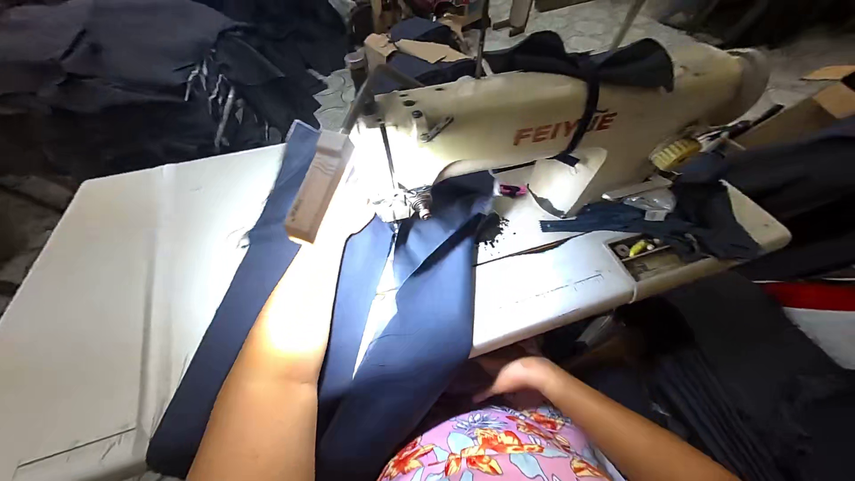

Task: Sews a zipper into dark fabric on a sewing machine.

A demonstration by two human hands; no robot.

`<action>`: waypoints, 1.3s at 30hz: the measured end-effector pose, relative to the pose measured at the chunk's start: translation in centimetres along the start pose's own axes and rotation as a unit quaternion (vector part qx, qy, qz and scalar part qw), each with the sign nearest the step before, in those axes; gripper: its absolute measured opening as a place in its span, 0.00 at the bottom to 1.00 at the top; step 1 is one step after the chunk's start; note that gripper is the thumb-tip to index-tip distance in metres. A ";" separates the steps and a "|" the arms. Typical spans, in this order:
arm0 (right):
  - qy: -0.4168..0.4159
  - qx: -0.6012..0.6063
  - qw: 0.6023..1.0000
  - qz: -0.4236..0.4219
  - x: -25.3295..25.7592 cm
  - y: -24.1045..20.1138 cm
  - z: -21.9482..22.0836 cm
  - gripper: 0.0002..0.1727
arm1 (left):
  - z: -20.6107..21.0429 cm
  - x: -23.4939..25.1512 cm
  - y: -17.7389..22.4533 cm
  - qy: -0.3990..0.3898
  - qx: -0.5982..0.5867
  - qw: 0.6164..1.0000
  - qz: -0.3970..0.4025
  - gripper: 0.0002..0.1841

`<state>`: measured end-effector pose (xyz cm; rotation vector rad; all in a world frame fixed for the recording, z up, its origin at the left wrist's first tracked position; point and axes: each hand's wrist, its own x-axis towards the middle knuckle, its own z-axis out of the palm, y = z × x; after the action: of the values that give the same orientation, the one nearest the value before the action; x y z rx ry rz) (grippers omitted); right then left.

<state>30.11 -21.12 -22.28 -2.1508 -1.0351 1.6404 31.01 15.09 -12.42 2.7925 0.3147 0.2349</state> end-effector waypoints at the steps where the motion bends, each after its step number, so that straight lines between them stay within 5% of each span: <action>1: -0.001 0.064 0.995 -0.080 1.4 -0.8 0.7 0.39 | -0.3 -0.2 0.5 0.020 0.004 0.999 -0.042 0.19; 4: -0.025 0.107 0.960 -0.258 5.7 -4.1 3.1 0.30 | -3.3 -1.1 2.7 -0.069 0.012 0.970 -0.231 0.25; 7: 0.011 0.112 0.956 -0.271 6.5 -9.0 5.6 0.24 | 0.0 -1.9 -1.9 0.056 0.019 0.974 -0.217 0.28; 10: -0.016 0.077 0.952 -0.294 5.3 -12.1 6.7 0.23 | 0.9 -2.7 -3.6 0.041 0.043 0.968 -0.245 0.31; 13: -0.003 -0.057 0.943 -0.329 4.3 -9.6 6.0 0.22 | -0.1 -4.4 -3.4 0.002 0.040 0.962 -0.270 0.32; 16: -0.031 -0.252 0.955 -0.153 -1.2 -6.7 1.8 0.21 | -3.8 -6.2 -0.4 -0.090 0.018 0.952 -0.293 0.32; 18: -0.026 -0.285 0.956 -0.056 -5.9 -5.0 -2.1 0.17 | -2.5 -7.2 -2.2 -0.043 0.041 0.966 -0.251 0.31; 22: 0.224 -0.263 0.928 -0.141 -11.6 -4.0 -10.4 0.16 | 0.8 -7.2 -5.9 0.032 0.079 0.975 -0.203 0.32; 26: 0.488 -0.234 0.835 -0.101 -5.3 -5.2 -17.7 0.18 | 0.8 -7.3 -6.2 0.046 0.074 0.980 -0.181 0.32; 29: 0.489 -0.242 0.838 0.009 -0.6 -6.0 -20.1 0.27 | 1.3 -7.2 -7.4 0.055 0.084 0.983 -0.156 0.32; 31: 0.478 -0.278 0.833 0.030 0.4 -6.3 -20.4 0.18 | 1.5 -7.2 -8.2 0.059 0.084 0.984 -0.147 0.33; 36: 0.484 -0.284 0.825 -0.065 -1.4 -5.9 -18.8 0.11 | 1.2 -7.2 -8.3 0.048 0.078 0.984 -0.150 0.33; 39: 0.569 -0.306 0.737 -0.196 -3.9 -4.0 -15.7 0.10 | 1.3 -7.2 -8.5 0.052 0.070 0.986 -0.142 0.33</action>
<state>42.49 -17.38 -11.71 -2.3526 -1.4387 -0.3896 22.73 20.85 -17.34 2.8305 0.7750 0.3009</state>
